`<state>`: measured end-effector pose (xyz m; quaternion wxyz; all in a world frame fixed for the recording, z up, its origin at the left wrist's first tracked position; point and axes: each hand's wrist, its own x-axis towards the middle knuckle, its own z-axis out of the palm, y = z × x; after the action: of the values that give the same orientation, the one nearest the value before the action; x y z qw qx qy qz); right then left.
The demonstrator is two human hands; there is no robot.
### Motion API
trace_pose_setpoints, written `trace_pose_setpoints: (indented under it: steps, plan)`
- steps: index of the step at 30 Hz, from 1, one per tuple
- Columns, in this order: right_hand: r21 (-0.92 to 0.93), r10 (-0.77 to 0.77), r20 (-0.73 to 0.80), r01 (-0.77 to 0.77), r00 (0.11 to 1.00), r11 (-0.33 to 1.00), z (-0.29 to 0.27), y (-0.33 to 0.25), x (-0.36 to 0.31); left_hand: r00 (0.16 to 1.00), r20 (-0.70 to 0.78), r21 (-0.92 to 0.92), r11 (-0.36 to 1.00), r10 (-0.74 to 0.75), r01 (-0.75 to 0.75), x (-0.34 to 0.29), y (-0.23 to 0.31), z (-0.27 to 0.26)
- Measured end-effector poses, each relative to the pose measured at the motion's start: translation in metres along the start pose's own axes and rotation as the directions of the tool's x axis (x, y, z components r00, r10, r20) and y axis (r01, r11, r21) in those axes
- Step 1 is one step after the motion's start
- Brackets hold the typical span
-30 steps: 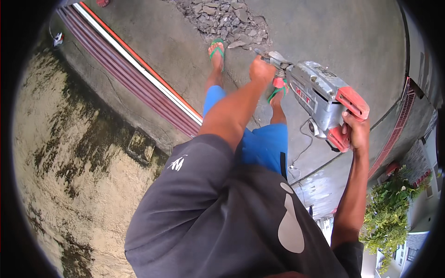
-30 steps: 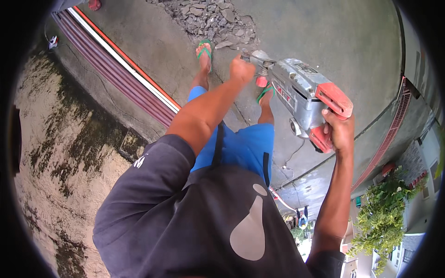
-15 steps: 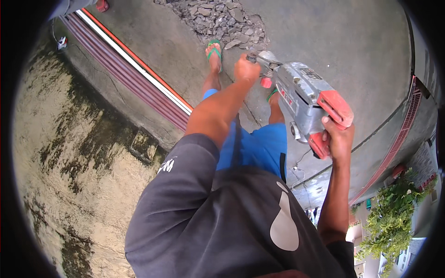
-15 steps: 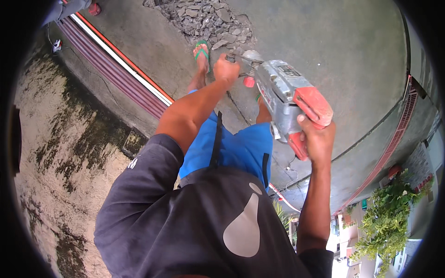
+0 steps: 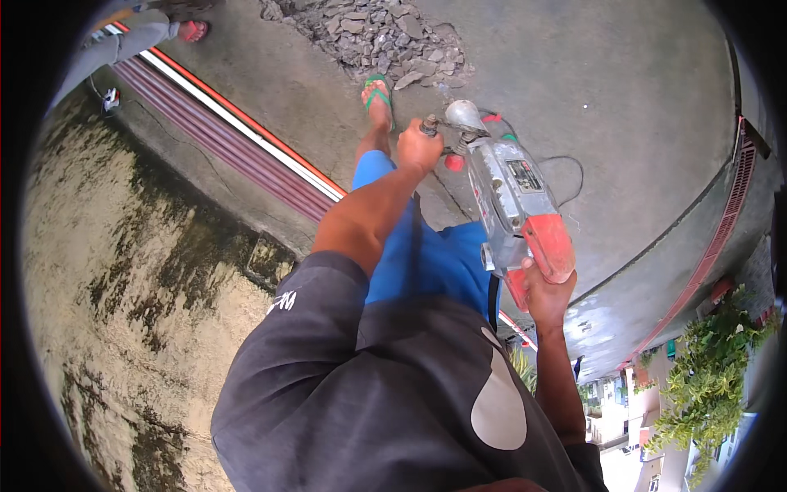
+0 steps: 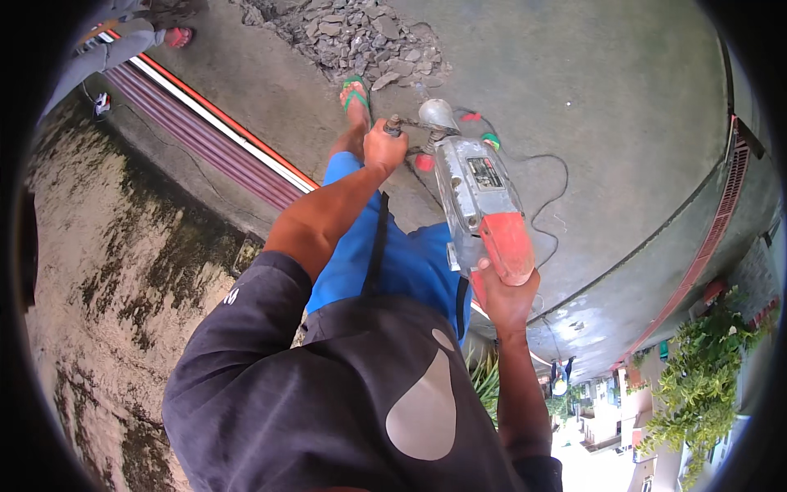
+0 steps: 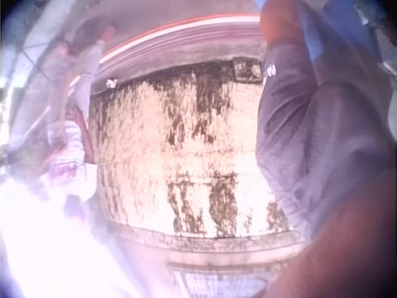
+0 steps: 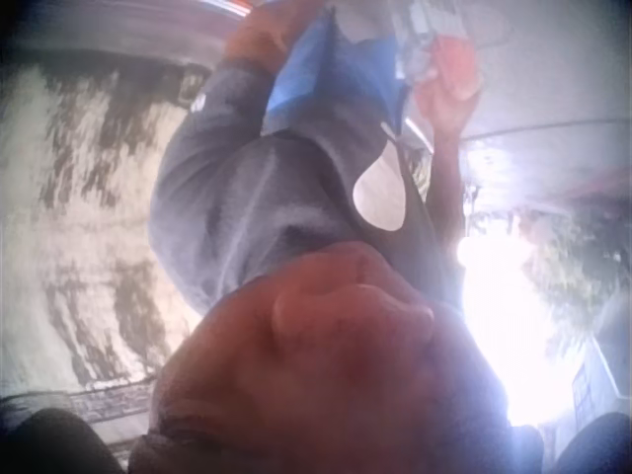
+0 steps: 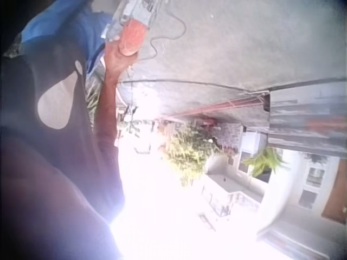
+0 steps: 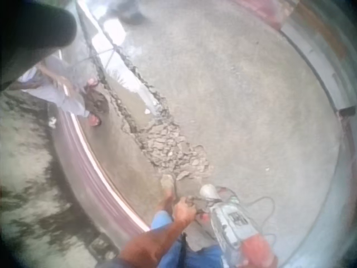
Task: The person uses a jackhammer to break up a section of a concrete path, moving the tool along the crack to loosen and shatter the material.
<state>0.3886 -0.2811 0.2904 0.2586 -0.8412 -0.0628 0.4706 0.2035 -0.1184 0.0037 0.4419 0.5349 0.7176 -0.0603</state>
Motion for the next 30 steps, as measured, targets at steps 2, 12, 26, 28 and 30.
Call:
trace_pose_setpoints:
  steps: [2,12,26,28,30]
  plan:
    - [0.031,-0.006,-0.030,0.007,1.000,0.999,0.006,0.018,-0.004,0.999,0.020,0.086,0.996,0.039,-0.040,0.004,0.002,-0.003]
    - [0.039,-0.113,-0.020,0.114,0.993,0.993,0.009,0.033,-0.014,0.986,0.029,0.208,0.964,0.162,-0.165,0.005,0.002,-0.003]
    - [0.103,-0.148,-0.049,0.152,0.988,0.983,-0.005,0.145,0.009,0.991,0.077,0.197,0.972,0.111,-0.124,-0.004,-0.026,0.045]
    - [0.061,-0.104,0.000,0.103,0.995,0.993,-0.003,0.158,0.002,0.993,0.051,0.191,0.975,0.106,-0.114,-0.004,-0.033,0.046]
    - [0.019,-0.063,0.046,0.063,0.997,0.998,0.006,0.158,-0.009,0.987,0.003,0.183,0.971,0.159,-0.157,-0.001,-0.040,0.043]
